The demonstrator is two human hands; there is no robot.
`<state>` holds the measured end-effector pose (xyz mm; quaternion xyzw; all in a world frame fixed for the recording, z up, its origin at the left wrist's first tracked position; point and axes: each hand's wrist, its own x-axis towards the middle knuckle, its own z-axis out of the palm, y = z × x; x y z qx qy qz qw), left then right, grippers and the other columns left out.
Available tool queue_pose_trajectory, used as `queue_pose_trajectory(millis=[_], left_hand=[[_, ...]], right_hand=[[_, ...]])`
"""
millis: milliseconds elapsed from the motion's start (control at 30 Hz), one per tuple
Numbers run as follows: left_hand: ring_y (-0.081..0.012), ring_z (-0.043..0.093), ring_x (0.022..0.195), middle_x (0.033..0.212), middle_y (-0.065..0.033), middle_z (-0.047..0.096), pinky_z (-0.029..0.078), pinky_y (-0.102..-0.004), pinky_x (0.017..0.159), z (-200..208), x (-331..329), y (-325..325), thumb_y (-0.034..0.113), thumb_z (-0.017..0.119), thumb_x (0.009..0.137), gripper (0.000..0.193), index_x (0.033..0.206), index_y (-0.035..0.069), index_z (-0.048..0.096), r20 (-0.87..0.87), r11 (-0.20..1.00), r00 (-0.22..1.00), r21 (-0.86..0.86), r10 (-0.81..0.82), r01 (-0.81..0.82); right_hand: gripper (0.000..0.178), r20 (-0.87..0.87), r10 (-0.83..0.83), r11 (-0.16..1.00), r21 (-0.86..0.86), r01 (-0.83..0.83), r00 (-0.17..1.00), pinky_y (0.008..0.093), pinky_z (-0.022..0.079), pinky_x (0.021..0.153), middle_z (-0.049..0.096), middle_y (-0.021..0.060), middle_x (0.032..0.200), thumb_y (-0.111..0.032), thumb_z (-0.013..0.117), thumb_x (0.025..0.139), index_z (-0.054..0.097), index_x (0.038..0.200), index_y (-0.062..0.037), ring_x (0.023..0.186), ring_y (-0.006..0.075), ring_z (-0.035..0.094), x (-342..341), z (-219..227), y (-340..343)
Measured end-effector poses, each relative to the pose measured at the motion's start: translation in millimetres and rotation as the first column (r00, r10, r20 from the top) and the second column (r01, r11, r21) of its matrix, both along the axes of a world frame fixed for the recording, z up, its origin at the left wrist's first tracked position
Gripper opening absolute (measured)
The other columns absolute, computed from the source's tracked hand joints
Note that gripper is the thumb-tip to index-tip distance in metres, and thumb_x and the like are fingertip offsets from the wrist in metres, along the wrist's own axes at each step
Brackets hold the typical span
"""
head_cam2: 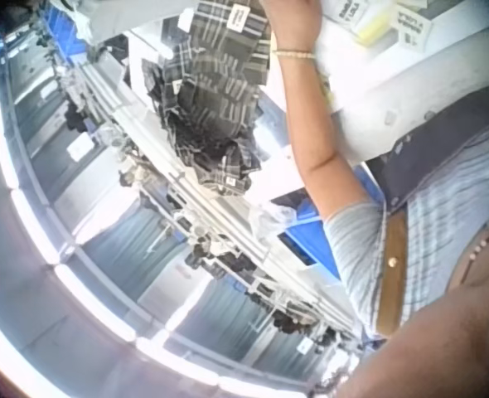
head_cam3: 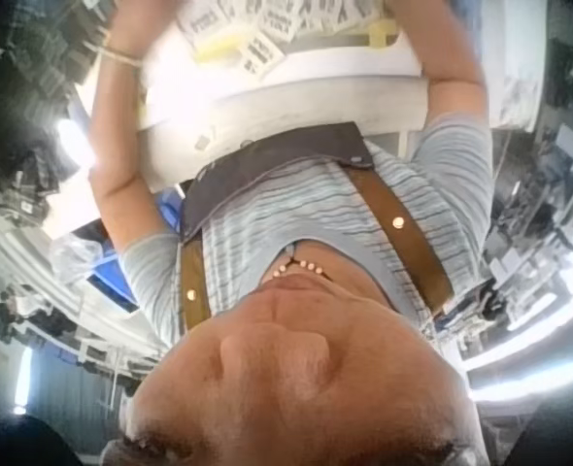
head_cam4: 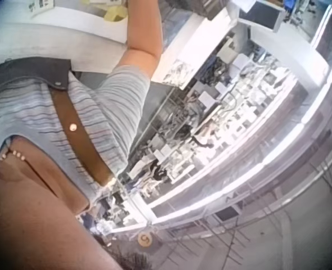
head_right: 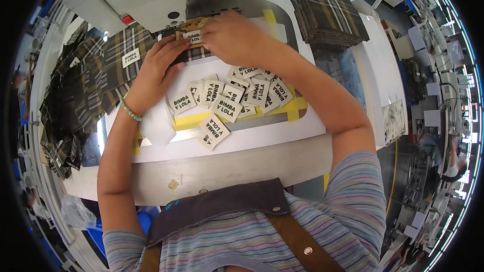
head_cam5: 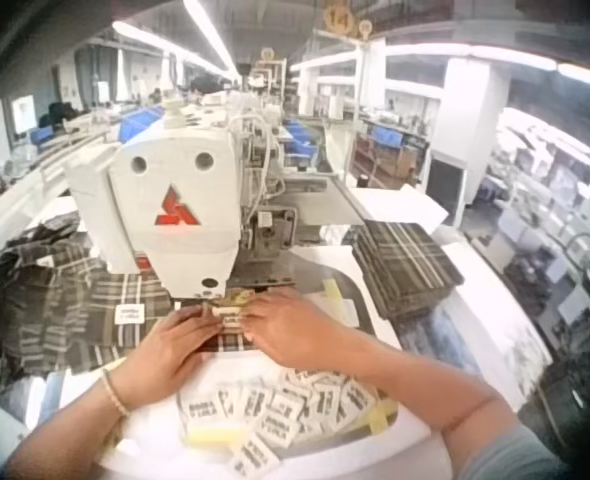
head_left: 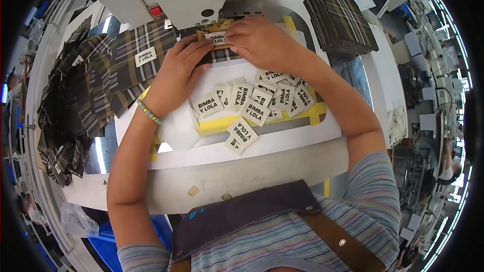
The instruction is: The person repeatedly picks up plaid fabric pieces and small white labels, aligns them under a sewing machine, and sews the labels onto the fabric. Finished pieces are stacked to the left, while new fabric pieces are taken from a stack on the right.
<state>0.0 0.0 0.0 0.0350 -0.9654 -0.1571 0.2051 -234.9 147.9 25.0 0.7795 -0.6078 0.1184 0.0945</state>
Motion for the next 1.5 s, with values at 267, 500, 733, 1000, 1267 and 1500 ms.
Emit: queue_pose_trajectory(millis=[267, 500, 733, 1000, 1267, 1500], left_hand=[[-0.0387, 0.053, 0.140, 0.143, -0.0142, 0.065, 0.043, -0.0480, 0.118, 7.1, 2.4, 6.7, 0.014, 0.070, 0.098, 0.041, 0.136, 0.001, 0.065, -0.027, 1.000, 1.000, -0.007, 0.010, -0.011], [-0.0389, 0.061, 0.129, 0.135, -0.0160, 0.069, 0.049, -0.0464, 0.111, 14.0, 7.3, 4.3, 0.015, 0.073, 0.096, 0.040, 0.132, -0.001, 0.068, -0.079, 0.991, 0.988, 0.001, 0.132, -0.133], [-0.0391, 0.059, 0.132, 0.138, -0.0166, 0.068, 0.048, -0.0457, 0.113, 13.9, 9.4, 1.1, 0.015, 0.073, 0.098, 0.042, 0.136, -0.002, 0.066, 0.003, 0.986, 0.986, 0.005, 0.165, -0.165], [-0.0412, 0.055, 0.139, 0.142, -0.0221, 0.065, 0.045, -0.0465, 0.117, 24.6, 12.3, -4.0, 0.018, 0.074, 0.098, 0.051, 0.144, -0.002, 0.061, 0.097, 0.993, 0.988, 0.017, 0.116, -0.118], [-0.0419, 0.057, 0.136, 0.142, -0.0243, 0.064, 0.045, -0.0470, 0.116, 30.6, 13.2, -6.6, 0.018, 0.074, 0.098, 0.051, 0.143, -0.003, 0.061, 0.131, 0.997, 0.989, 0.017, 0.071, -0.074], [-0.0419, 0.058, 0.133, 0.141, -0.0237, 0.064, 0.046, -0.0469, 0.115, 35.9, 13.3, -5.3, 0.016, 0.074, 0.098, 0.050, 0.142, -0.005, 0.061, 0.162, 0.997, 0.985, 0.038, 0.064, -0.071]], right_hand=[[0.031, 0.254, 0.100, 0.990, -0.123, -0.071, 0.962, 0.0426, 0.052, 0.107, 0.070, 0.0105, 0.135, -0.021, 0.068, 0.102, 0.073, 0.126, -0.0009, 0.126, 0.0320, 0.063, -1.7, -21.3, -5.4], [0.035, 0.355, 0.129, 0.992, -0.053, -0.118, 0.926, 0.0428, 0.049, 0.114, 0.068, 0.0102, 0.142, -0.022, 0.065, 0.105, 0.071, 0.135, -0.0048, 0.131, 0.0313, 0.060, 3.1, -27.2, -14.7], [0.037, 0.291, 0.136, 0.991, -0.037, -0.131, 0.947, 0.0437, 0.043, 0.119, 0.064, 0.0084, 0.147, -0.026, 0.064, 0.105, 0.071, 0.135, -0.0061, 0.139, 0.0303, 0.053, 4.3, -29.2, -15.0], [0.031, 0.420, 0.139, 0.989, -0.020, -0.144, 0.897, 0.0438, 0.046, 0.115, 0.067, 0.0097, 0.140, -0.025, 0.064, 0.104, 0.076, 0.124, -0.0053, 0.133, 0.0317, 0.056, 1.9, -19.5, -15.3], [0.031, 0.343, 0.164, 0.986, -0.027, -0.164, 0.925, 0.0452, 0.046, 0.114, 0.069, 0.0132, 0.135, -0.025, 0.062, 0.105, 0.076, 0.121, -0.0021, 0.129, 0.0340, 0.059, 0.8, -16.6, -16.5], [0.031, 0.286, 0.154, 0.986, 0.019, -0.167, 0.946, 0.0442, 0.047, 0.115, 0.065, 0.0103, 0.144, -0.021, 0.067, 0.103, 0.075, 0.129, -0.0062, 0.133, 0.0322, 0.057, 0.2, -14.8, -18.6]])
